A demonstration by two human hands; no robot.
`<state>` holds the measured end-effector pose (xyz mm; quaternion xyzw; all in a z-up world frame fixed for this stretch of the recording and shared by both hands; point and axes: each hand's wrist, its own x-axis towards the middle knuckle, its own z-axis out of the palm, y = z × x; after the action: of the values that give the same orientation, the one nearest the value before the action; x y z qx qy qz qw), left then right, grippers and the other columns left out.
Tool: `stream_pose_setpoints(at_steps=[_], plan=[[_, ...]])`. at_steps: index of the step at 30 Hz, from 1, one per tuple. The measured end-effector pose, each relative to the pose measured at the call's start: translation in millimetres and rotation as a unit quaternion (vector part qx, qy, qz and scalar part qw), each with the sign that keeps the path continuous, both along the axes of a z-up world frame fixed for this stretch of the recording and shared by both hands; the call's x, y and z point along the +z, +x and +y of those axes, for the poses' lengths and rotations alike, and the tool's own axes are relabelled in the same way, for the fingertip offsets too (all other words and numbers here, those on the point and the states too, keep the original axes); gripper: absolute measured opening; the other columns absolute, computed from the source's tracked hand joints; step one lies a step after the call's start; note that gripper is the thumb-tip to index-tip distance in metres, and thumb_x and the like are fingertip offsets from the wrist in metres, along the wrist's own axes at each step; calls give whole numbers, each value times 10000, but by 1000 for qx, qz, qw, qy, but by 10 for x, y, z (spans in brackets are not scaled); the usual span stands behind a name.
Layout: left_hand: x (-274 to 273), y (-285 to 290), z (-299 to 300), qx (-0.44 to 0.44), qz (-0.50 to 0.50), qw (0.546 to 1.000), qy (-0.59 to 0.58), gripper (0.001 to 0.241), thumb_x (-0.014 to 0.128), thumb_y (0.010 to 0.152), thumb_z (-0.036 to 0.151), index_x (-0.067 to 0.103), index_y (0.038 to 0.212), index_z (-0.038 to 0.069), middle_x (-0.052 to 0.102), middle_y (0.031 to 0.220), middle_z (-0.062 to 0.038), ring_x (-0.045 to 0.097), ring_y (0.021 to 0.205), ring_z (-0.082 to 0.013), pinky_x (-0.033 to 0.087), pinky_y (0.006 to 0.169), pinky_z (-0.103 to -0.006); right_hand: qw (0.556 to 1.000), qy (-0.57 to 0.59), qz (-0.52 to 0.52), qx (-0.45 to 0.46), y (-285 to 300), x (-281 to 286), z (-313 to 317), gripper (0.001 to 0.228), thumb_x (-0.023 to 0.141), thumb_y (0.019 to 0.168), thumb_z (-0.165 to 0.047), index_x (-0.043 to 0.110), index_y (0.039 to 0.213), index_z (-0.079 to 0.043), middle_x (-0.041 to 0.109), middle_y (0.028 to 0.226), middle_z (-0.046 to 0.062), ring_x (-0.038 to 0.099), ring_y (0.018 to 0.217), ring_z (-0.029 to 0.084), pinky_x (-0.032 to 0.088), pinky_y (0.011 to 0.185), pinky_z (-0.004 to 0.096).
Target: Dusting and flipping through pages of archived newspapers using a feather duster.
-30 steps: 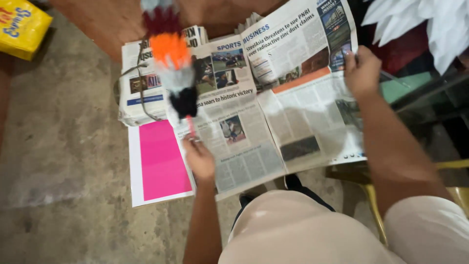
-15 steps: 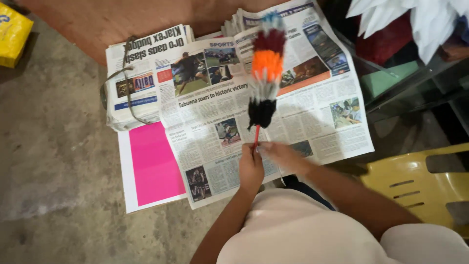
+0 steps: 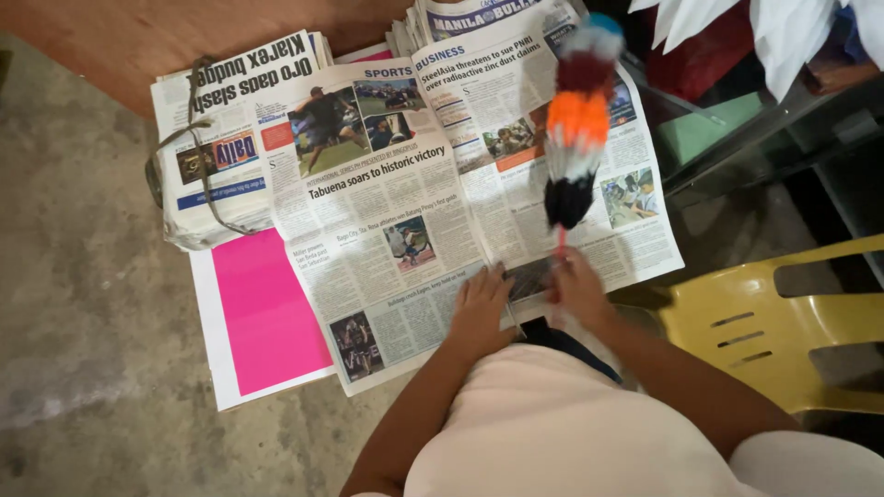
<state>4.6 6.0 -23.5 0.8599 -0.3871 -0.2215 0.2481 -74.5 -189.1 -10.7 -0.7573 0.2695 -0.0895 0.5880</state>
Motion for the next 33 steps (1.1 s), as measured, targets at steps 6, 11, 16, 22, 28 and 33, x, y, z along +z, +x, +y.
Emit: stream_pose_setpoints(at_steps=[6, 11, 16, 22, 28, 33], plan=[[127, 17, 42, -52, -85, 991, 89, 1049, 806, 756, 531, 296, 1619, 226, 164, 1713, -135, 188, 1551, -389, 172, 1214, -653, 926, -221, 303, -26, -758, 4, -564, 392, 426, 1076, -539, 476, 1439, -399, 748, 1152, 145, 688, 1139, 365, 536, 983, 517], [-148, -2, 50, -85, -151, 973, 155, 936, 729, 827, 540, 337, 1603, 193, 214, 1700, -113, 175, 1539, -428, 212, 1164, -708, 878, -208, 408, 138, -1558, -275, -733, 779, 779, 830, -301, 398, 1492, -457, 765, 1267, 73, 718, 1175, 361, 572, 1042, 475], [-156, 21, 70, -95, -207, 965, 130, 953, 728, 795, 607, 386, 1567, 164, 317, 1649, -124, 290, 1473, -460, 304, 1098, -721, 886, -245, 394, -1, -2045, -766, -1084, 379, 399, 1077, -321, 441, 1450, -272, 738, 1189, 264, 721, 1060, 497, 567, 935, 615], [-137, 30, 51, -95, -192, 968, 132, 939, 758, 778, 582, 422, 1554, 173, 369, 1616, -98, 315, 1462, -457, 335, 1077, -715, 881, -227, 409, 67, -1629, -35, -590, 337, 319, 1046, -356, 472, 1343, -312, 735, 1225, 184, 701, 1119, 478, 534, 1044, 589], [16, 57, 100, -84, -154, 977, 122, 976, 844, 716, 479, 439, 1545, 161, 317, 1659, -88, 315, 1463, -450, 341, 1082, -718, 898, -242, 366, -24, -1514, -292, -947, 376, 326, 1107, -292, 492, 1412, -148, 712, 1235, 296, 665, 1142, 534, 509, 1006, 651], [-162, 25, 84, -65, -157, 980, 101, 1041, 875, 662, 480, 426, 1553, 185, 320, 1660, -83, 322, 1458, -447, 348, 1068, -736, 927, -231, 290, -61, -715, 403, -701, 426, 403, 1088, -230, 517, 1485, -125, 664, 1287, 326, 593, 1188, 573, 456, 1040, 669]])
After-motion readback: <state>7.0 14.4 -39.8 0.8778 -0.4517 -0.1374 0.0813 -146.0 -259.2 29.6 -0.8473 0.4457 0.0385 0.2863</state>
